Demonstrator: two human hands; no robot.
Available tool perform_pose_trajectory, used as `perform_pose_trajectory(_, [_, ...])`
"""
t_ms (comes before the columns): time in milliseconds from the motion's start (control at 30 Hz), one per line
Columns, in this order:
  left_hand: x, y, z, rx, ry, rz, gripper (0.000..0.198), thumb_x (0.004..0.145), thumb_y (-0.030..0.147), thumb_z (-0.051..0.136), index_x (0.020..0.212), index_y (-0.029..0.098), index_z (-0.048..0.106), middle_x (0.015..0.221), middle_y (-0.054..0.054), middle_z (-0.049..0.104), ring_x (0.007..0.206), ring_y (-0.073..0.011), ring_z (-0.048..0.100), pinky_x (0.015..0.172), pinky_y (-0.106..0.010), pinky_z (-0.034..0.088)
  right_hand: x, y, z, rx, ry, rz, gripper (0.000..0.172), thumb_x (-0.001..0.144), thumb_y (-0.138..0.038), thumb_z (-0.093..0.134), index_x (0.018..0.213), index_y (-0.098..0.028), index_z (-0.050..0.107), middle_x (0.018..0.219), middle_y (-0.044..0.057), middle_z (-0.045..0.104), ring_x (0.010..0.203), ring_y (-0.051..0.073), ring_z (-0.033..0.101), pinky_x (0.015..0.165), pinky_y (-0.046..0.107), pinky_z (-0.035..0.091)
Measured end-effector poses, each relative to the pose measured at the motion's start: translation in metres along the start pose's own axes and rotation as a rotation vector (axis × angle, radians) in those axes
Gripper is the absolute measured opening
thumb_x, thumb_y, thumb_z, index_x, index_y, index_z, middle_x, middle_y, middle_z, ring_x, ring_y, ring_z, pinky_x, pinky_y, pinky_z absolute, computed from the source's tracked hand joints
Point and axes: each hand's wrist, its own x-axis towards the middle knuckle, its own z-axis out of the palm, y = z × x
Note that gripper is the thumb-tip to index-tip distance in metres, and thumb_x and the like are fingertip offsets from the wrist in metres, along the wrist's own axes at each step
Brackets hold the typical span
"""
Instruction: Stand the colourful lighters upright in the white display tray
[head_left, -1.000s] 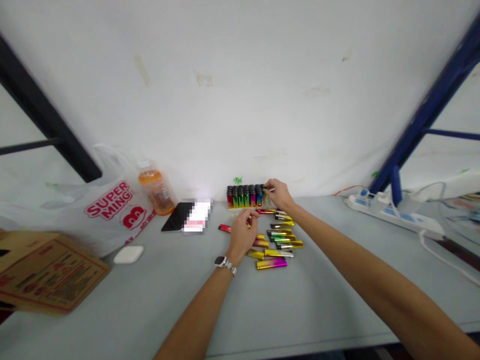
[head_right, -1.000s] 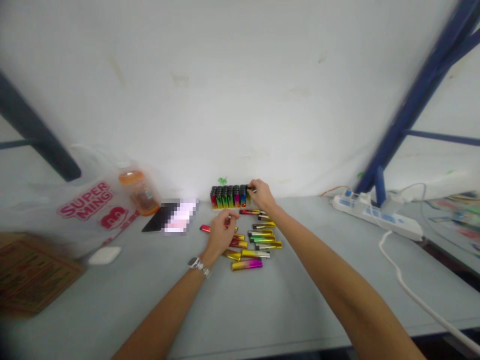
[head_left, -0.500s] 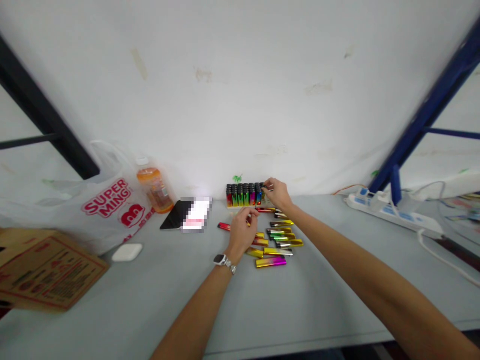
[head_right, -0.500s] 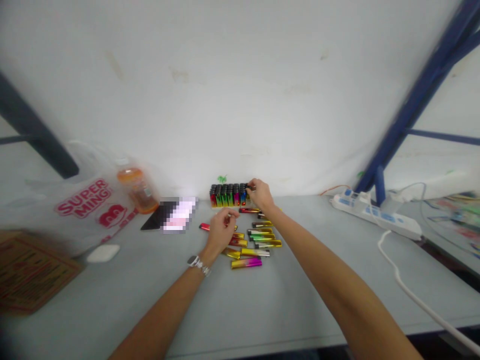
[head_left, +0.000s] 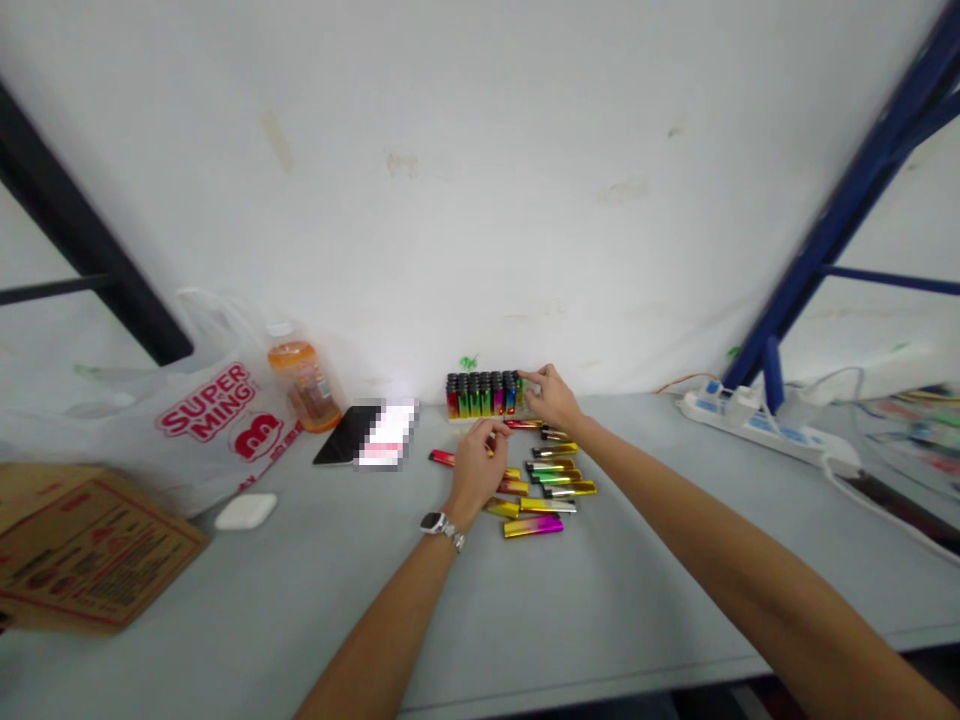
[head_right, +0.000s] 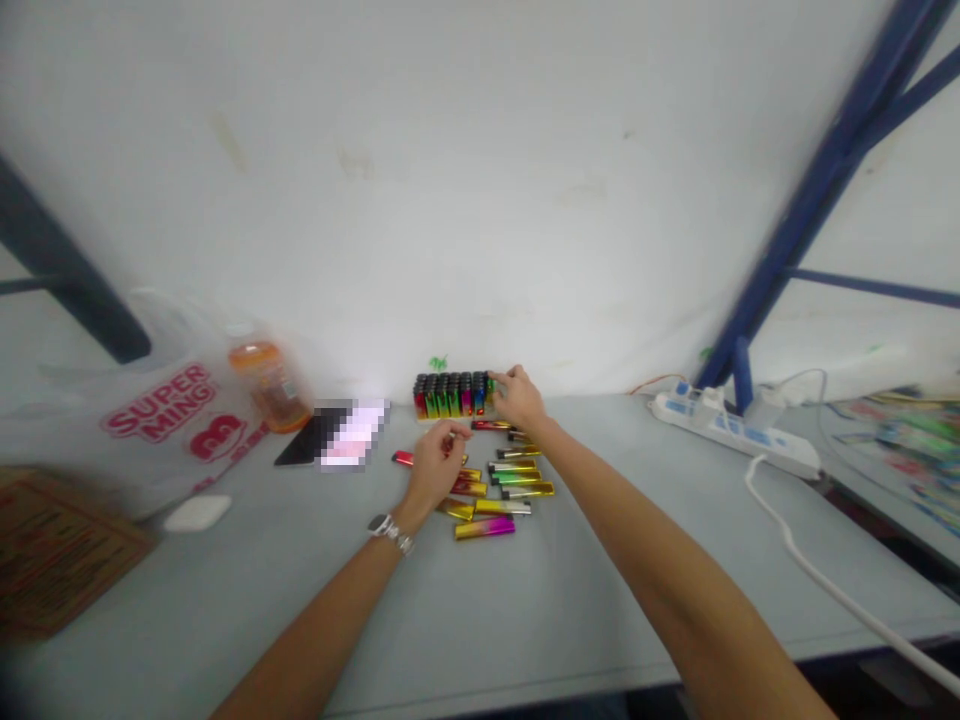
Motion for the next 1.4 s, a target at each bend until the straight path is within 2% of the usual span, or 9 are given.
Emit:
perform_pose_trajectory(167, [0.001,0.0,0.0,0.027,-0.014,0.016,0.019,0.083,0.008,0.046,0.083,0.018,0.063,0.084,-0.002,0.067,0.07,-0.0129,0.059,0.069,-0.026,0.047,-0.012,0.005,-0.006,0.142,0.009,-0.05,0.062,0.08,-0.012,0.05,0.141,-0.019,0.045,0.102,0.007,0.052,0.081,0.017,0.055,0.083,0.032,0.047])
perform_pose_trajectory(300, [0.001,0.0,0.0,0.038,-0.03,0.024,0.019,0.084,0.009,0.046,0.084,0.018,0.063,0.084,-0.002,0.066,0.07,-0.0132,0.059,0.069,-0.026,0.046,-0.042,-0.004,-0.017,0.255,0.0,-0.059,0.035,0.078,-0.012,0.051,0.112,-0.016,0.059,0.091,0.003,0.053,0.072,0.015,0.052,0.074,0.03,0.045])
perform_pose_trajectory(433, [0.0,0.001,0.0,0.066,-0.043,0.051,0.018,0.085,0.011,0.046,0.085,0.019,0.062,0.085,-0.002,0.066,0.071,-0.014,0.059,0.069,-0.027,0.046,-0.089,-0.019,-0.04,0.26,-0.098,-0.155,0.007,0.08,-0.016,0.055,0.085,-0.019,0.057,0.086,0.002,0.055,0.078,0.017,0.053,0.074,0.029,0.043])
perform_pose_trajectory(633, [0.0,0.006,-0.002,0.09,-0.047,0.071,0.019,0.085,0.01,0.045,0.084,0.019,0.062,0.085,-0.002,0.065,0.071,-0.0141,0.057,0.07,-0.028,0.046,-0.138,-0.026,-0.059,0.136,-0.18,-0.294,0.013,0.077,-0.014,0.061,0.089,-0.02,0.058,0.096,0.007,0.055,0.092,0.022,0.052,0.083,0.034,0.043])
perform_pose_trajectory(767, [0.0,0.006,-0.002,0.092,-0.04,0.081,0.02,0.084,0.008,0.045,0.084,0.018,0.062,0.084,-0.002,0.065,0.071,-0.0138,0.058,0.07,-0.027,0.046,-0.133,-0.024,-0.047,0.059,-0.164,-0.299,0.005,0.087,-0.023,0.057,0.091,-0.02,0.058,0.096,0.008,0.055,0.092,0.022,0.051,0.083,0.035,0.044])
perform_pose_trajectory(1000, [0.001,0.002,-0.003,0.081,0.015,0.06,0.019,0.084,0.009,0.046,0.084,0.018,0.062,0.084,-0.002,0.066,0.072,-0.014,0.059,0.071,-0.027,0.047,-0.103,-0.021,-0.024,0.066,-0.154,-0.246,0.011,0.088,-0.028,0.061,0.081,-0.019,0.059,0.092,0.006,0.056,0.089,0.02,0.053,0.081,0.032,0.043])
perform_pose_trajectory(1100, [0.001,0.001,-0.003,0.081,0.015,0.067,0.019,0.085,0.009,0.046,0.085,0.018,0.062,0.084,-0.002,0.065,0.074,-0.0142,0.059,0.072,-0.027,0.046,-0.1,-0.022,-0.03,0.063,-0.176,-0.253,0.004,0.083,-0.022,0.062,0.083,-0.018,0.062,0.093,0.006,0.058,0.091,0.02,0.054,0.083,0.032,0.042])
perform_pose_trajectory(1200, [0.001,0.002,-0.002,0.079,0.006,0.064,0.019,0.085,0.009,0.046,0.084,0.018,0.062,0.083,-0.002,0.064,0.072,-0.0141,0.058,0.071,-0.027,0.046,-0.099,-0.025,-0.043,0.012,-0.243,-0.254,0.013,0.072,-0.016,0.066,0.085,-0.019,0.066,0.092,0.007,0.059,0.091,0.022,0.055,0.082,0.032,0.042])
perform_pose_trajectory(1400, [0.001,0.003,-0.003,0.088,-0.005,0.064,0.018,0.085,0.009,0.046,0.085,0.018,0.062,0.084,-0.002,0.065,0.074,-0.0147,0.059,0.071,-0.027,0.046,-0.084,-0.028,-0.052,-0.14,-0.399,-0.229,0.008,0.066,-0.025,0.072,0.072,-0.021,0.069,0.08,0.006,0.063,0.082,0.023,0.056,0.072,0.031,0.039])
